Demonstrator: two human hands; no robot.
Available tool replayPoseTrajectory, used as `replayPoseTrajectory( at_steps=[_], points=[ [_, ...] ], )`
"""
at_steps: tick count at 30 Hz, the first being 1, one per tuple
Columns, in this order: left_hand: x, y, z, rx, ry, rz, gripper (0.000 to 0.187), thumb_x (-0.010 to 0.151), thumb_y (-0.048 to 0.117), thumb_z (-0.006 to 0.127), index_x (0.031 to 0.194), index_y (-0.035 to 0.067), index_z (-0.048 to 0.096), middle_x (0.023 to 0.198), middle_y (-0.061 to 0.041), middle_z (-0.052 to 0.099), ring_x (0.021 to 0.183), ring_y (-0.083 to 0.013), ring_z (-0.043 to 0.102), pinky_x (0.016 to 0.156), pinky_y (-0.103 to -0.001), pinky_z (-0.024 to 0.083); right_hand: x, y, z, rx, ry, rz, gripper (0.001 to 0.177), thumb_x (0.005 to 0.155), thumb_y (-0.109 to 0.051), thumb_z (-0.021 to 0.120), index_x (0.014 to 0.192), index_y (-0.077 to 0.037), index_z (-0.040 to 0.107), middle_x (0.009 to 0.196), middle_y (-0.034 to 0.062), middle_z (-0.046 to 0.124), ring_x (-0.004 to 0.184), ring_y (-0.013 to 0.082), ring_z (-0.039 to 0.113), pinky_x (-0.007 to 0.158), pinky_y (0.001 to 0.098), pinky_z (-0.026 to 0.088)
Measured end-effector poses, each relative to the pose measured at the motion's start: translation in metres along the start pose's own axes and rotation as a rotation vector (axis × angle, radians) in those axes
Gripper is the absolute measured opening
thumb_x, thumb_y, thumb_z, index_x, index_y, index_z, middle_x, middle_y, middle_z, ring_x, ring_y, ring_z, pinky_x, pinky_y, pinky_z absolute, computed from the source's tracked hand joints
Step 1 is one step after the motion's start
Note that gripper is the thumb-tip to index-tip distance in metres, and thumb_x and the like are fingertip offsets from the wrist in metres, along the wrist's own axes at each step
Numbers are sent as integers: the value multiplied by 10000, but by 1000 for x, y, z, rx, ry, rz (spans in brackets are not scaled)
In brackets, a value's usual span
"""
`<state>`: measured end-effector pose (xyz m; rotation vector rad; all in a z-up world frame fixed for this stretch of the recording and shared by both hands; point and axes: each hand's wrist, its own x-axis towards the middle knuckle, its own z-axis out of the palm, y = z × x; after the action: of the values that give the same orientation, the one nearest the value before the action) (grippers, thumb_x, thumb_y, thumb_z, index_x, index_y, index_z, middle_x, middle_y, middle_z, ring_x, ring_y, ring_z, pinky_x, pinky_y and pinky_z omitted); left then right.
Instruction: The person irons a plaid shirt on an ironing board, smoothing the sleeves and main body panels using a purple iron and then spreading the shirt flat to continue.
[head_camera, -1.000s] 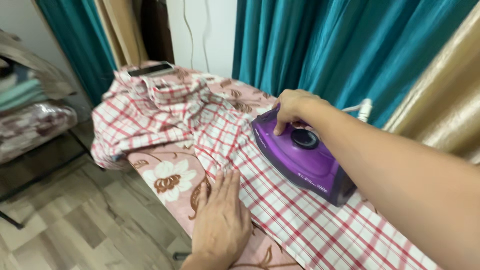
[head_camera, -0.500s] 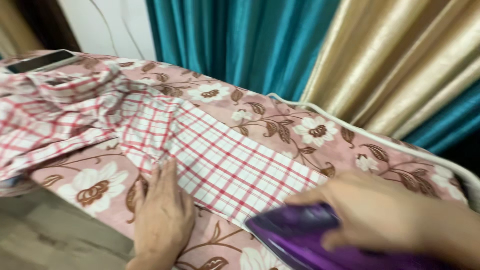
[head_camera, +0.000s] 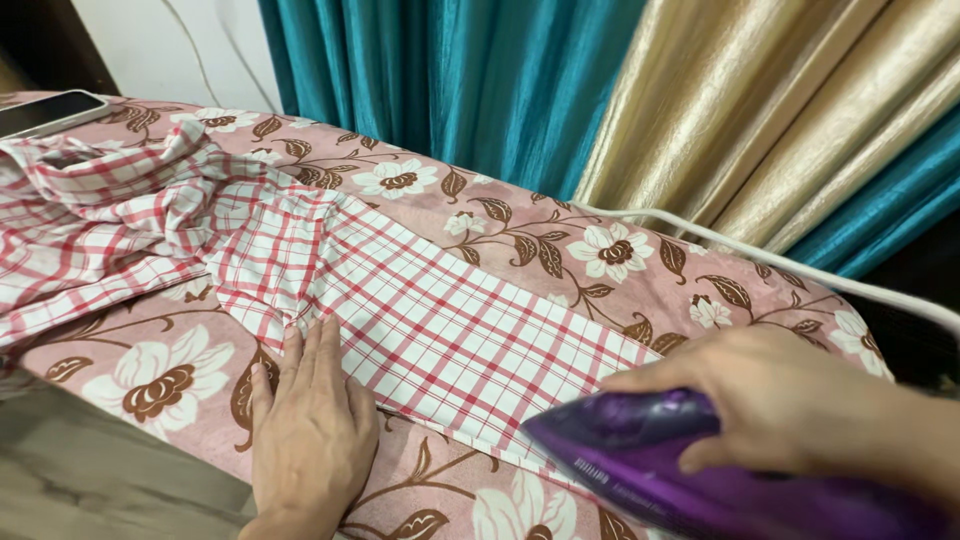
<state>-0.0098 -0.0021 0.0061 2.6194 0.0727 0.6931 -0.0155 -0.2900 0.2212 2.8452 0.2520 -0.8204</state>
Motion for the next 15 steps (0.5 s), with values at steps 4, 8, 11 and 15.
replayPoseTrajectory(
  at_steps=[4,8,11,15],
  points=[
    [0,0,0,6,-3,-6,670,868,246,505,1484,2,405,1502,-201,482,1459,-360,353,1172,-572,217,26,-22,-11,-29,65,103,823,708,-312,892,1449,-475,573,1115,-43,785,979,147,744,920,319,583],
    [1,2,0,6,5,-10,695,845,248,517,1481,-1,388,1492,-203,473,1446,-354,351,1168,-560,207,66,-44,-43,91,269,142,750,644,-262,955,1322,-394,664,1064,34,793,997,199,760,938,365,565],
    [2,2,-3,13,-7,-6,699,837,240,526,1474,-8,380,1487,-205,472,1443,-353,349,1163,-554,203,78,-59,-52,110,283,-45,693,611,-264,938,1261,-383,730,1020,35,805,981,197,749,886,373,569],
    [2,4,-6,-26,-12,-25,735,840,228,540,1518,-9,382,1479,-203,480,1434,-353,356,1170,-547,201,84,-91,-53,-66,238,-265,801,597,-308,945,1336,-440,667,1033,9,793,1003,208,736,894,395,547]
  ],
)
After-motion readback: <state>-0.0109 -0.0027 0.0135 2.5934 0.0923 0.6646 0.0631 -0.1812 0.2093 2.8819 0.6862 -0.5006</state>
